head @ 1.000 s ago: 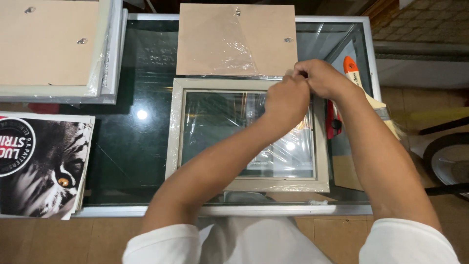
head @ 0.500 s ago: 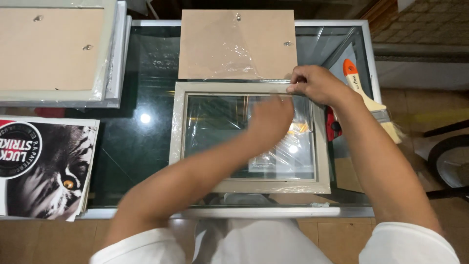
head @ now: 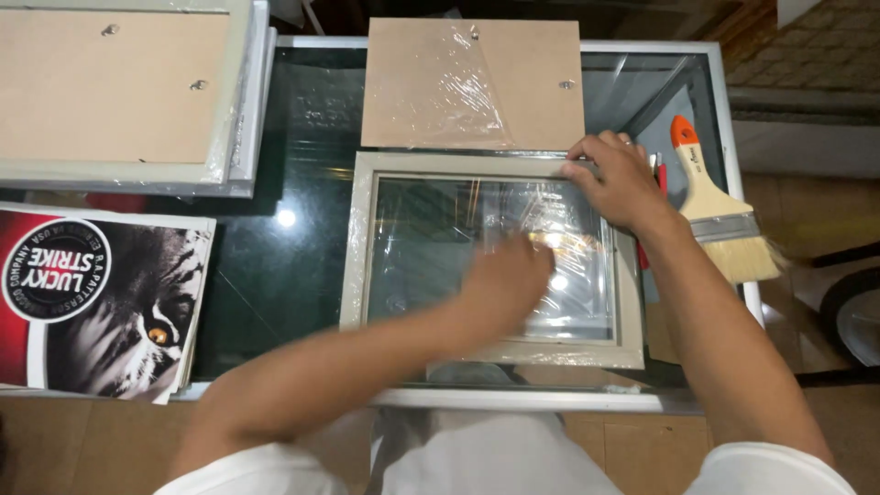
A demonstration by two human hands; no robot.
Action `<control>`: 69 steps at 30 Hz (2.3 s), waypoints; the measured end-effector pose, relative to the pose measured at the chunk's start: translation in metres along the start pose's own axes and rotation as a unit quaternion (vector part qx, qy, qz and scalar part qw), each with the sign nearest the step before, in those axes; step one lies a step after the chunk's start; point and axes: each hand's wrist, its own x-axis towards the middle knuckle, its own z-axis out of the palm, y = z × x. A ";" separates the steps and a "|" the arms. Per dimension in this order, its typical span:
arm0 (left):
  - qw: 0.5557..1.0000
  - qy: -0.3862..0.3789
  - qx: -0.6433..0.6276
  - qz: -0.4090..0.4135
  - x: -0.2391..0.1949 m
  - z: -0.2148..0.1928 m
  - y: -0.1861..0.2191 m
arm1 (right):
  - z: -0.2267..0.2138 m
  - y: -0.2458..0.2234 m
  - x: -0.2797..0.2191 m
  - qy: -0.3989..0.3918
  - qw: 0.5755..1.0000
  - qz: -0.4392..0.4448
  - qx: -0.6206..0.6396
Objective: Cleaning and dusting a picture frame and its glass before final assembly.
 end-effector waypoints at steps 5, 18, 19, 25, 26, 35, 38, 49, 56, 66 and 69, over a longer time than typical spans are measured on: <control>0.991 -0.116 -0.050 -0.034 -0.001 -0.014 -0.004 | -0.004 -0.010 -0.003 0.021 1.000 0.002 0.019; 0.985 -0.173 -0.014 -0.001 -0.045 -0.048 -0.001 | 0.004 -0.012 -0.004 0.054 0.997 0.004 0.050; 0.984 -0.176 -0.017 0.000 -0.026 -0.038 -0.022 | 0.003 -0.010 -0.007 0.052 0.997 0.006 0.050; 0.981 0.027 0.115 -0.152 0.042 -0.008 -0.110 | 0.002 -0.002 -0.004 0.075 0.995 -0.031 0.058; 0.989 -0.020 0.097 -0.114 0.023 -0.021 -0.089 | 0.003 -0.004 -0.004 0.073 0.995 -0.024 0.064; 0.990 -0.122 0.032 -0.065 0.005 -0.029 -0.080 | 0.006 -0.002 -0.003 0.075 0.995 -0.022 0.068; 0.985 -0.027 0.102 -0.139 0.041 -0.017 -0.126 | 0.007 -0.006 -0.004 0.078 0.994 -0.027 0.071; 0.968 -0.234 -0.008 -0.094 -0.030 -0.061 -0.069 | 0.003 -0.011 -0.007 0.075 0.994 -0.029 0.078; 0.973 -0.069 0.103 -0.194 0.008 -0.054 -0.127 | 0.005 -0.003 -0.004 0.091 0.992 -0.039 0.078; 0.967 -0.178 0.104 -0.150 -0.021 -0.075 -0.103 | 0.003 -0.010 -0.006 0.086 0.992 -0.041 0.087; 0.969 -0.015 0.181 -0.170 0.018 -0.041 -0.169 | -0.002 -0.013 -0.007 0.084 0.992 -0.040 0.089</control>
